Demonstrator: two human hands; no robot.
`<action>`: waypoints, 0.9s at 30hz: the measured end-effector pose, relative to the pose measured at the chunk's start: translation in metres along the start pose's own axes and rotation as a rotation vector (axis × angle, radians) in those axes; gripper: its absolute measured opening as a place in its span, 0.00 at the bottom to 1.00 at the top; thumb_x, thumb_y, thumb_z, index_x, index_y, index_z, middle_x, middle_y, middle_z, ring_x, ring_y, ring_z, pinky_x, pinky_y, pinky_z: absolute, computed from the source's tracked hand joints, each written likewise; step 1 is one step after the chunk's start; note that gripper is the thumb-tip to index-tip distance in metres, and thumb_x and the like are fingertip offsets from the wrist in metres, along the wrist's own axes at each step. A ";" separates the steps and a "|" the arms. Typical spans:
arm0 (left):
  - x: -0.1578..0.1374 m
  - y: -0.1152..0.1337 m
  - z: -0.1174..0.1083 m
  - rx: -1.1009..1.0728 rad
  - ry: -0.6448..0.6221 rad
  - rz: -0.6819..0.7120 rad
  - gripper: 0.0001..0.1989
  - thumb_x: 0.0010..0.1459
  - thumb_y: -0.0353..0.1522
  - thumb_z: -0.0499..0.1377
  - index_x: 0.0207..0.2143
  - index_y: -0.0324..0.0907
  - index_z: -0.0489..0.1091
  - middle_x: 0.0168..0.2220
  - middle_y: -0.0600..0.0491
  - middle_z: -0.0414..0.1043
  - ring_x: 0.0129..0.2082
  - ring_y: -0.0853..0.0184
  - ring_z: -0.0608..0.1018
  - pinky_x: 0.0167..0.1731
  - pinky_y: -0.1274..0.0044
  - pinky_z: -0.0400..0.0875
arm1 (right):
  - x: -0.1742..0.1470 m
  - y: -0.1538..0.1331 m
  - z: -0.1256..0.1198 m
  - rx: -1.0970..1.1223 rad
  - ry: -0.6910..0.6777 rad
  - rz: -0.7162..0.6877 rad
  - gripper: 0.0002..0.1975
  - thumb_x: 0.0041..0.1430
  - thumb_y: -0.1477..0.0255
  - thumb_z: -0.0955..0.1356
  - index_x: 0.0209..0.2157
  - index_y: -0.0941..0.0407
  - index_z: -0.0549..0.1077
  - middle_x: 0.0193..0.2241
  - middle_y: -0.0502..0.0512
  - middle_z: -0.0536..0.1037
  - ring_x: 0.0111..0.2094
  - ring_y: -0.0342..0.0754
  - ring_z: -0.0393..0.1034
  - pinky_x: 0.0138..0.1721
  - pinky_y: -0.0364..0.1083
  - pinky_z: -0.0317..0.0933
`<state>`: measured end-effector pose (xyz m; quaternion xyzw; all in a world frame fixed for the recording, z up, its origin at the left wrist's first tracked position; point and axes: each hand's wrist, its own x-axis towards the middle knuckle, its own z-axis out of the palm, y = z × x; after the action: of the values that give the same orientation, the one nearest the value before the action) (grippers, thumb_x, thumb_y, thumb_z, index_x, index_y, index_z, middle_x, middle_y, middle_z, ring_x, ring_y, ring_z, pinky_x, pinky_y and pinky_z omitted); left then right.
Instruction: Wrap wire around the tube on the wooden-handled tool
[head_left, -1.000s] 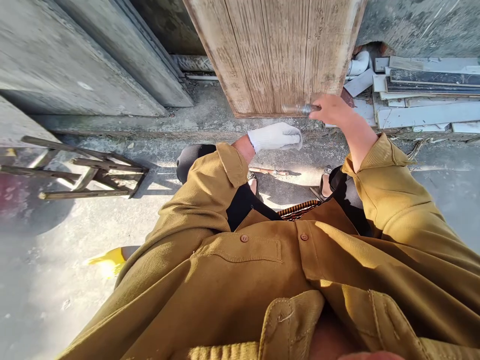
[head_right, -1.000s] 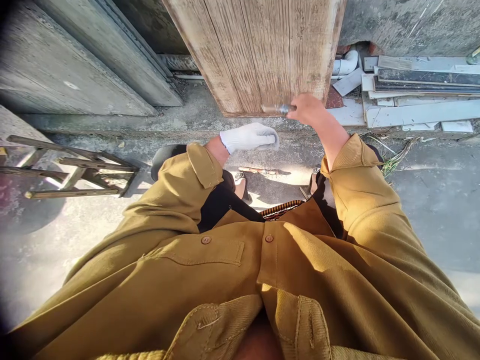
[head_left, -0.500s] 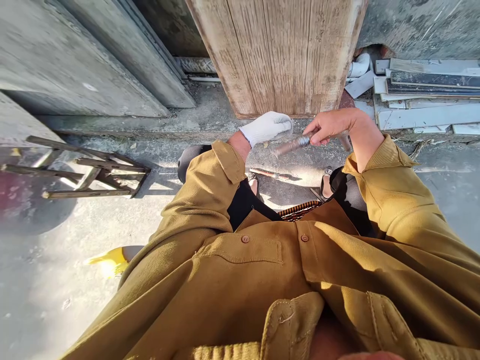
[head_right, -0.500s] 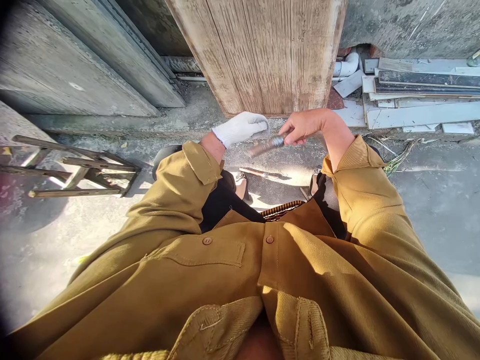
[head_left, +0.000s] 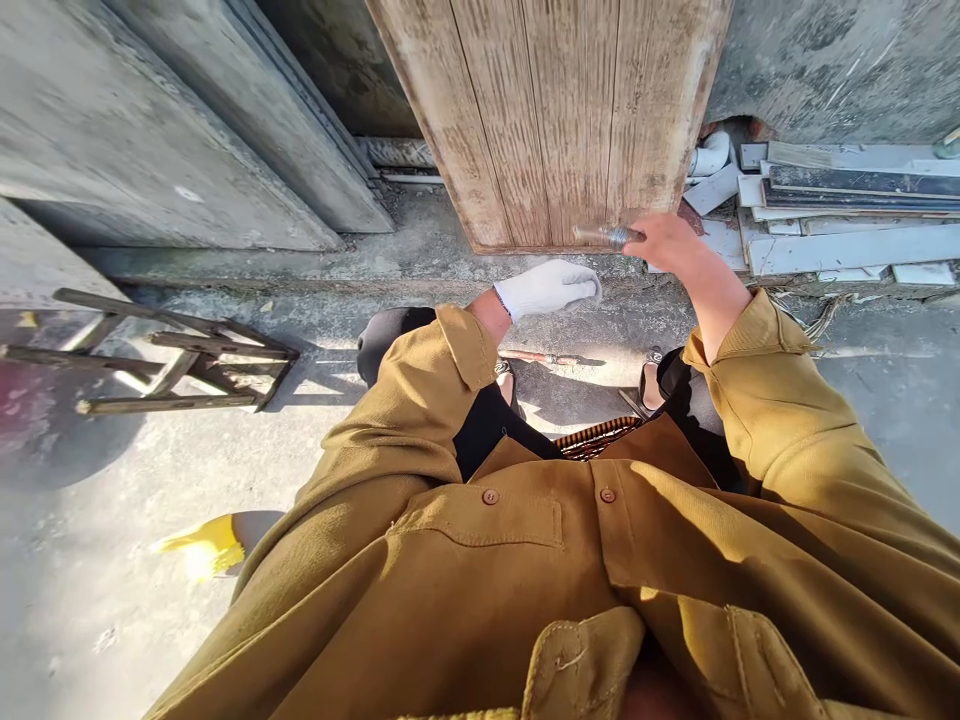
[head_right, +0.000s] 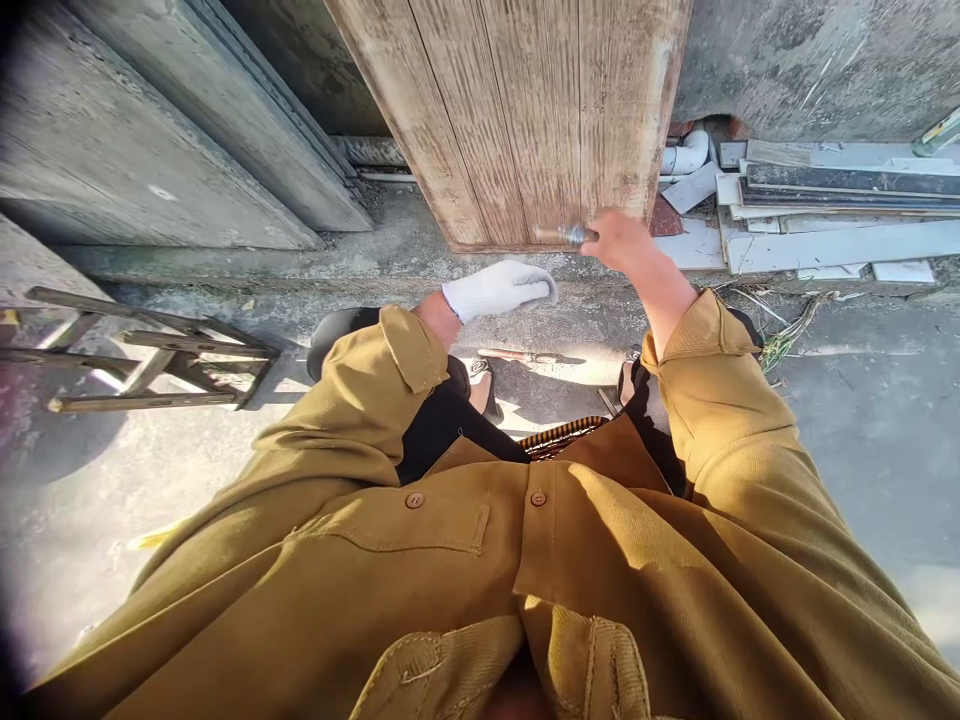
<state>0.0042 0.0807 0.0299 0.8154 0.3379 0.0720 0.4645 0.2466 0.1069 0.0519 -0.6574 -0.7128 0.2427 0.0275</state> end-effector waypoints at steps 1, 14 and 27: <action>0.000 -0.002 -0.002 0.019 0.025 -0.014 0.16 0.72 0.36 0.55 0.42 0.37 0.81 0.28 0.53 0.74 0.25 0.68 0.72 0.32 0.76 0.67 | 0.000 -0.002 0.003 -0.116 -0.082 -0.024 0.08 0.69 0.72 0.75 0.36 0.59 0.76 0.37 0.63 0.79 0.47 0.58 0.74 0.52 0.53 0.64; 0.001 -0.039 -0.012 -0.145 0.210 -0.035 0.14 0.73 0.40 0.55 0.40 0.40 0.74 0.30 0.48 0.75 0.27 0.67 0.70 0.26 0.76 0.65 | -0.027 -0.012 -0.014 0.780 -0.258 -0.375 0.15 0.60 0.62 0.80 0.32 0.55 0.74 0.25 0.49 0.74 0.25 0.42 0.65 0.29 0.42 0.62; -0.005 -0.001 -0.003 0.715 0.117 -0.197 0.22 0.80 0.39 0.50 0.62 0.42 0.79 0.53 0.45 0.85 0.49 0.56 0.85 0.43 0.73 0.72 | -0.012 -0.008 0.008 0.229 0.102 -0.049 0.08 0.72 0.68 0.72 0.38 0.58 0.77 0.34 0.63 0.80 0.40 0.55 0.76 0.43 0.51 0.69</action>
<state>-0.0012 0.0797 0.0318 0.8842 0.4445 -0.0492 0.1351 0.2383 0.0932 0.0513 -0.6439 -0.6939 0.2881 0.1444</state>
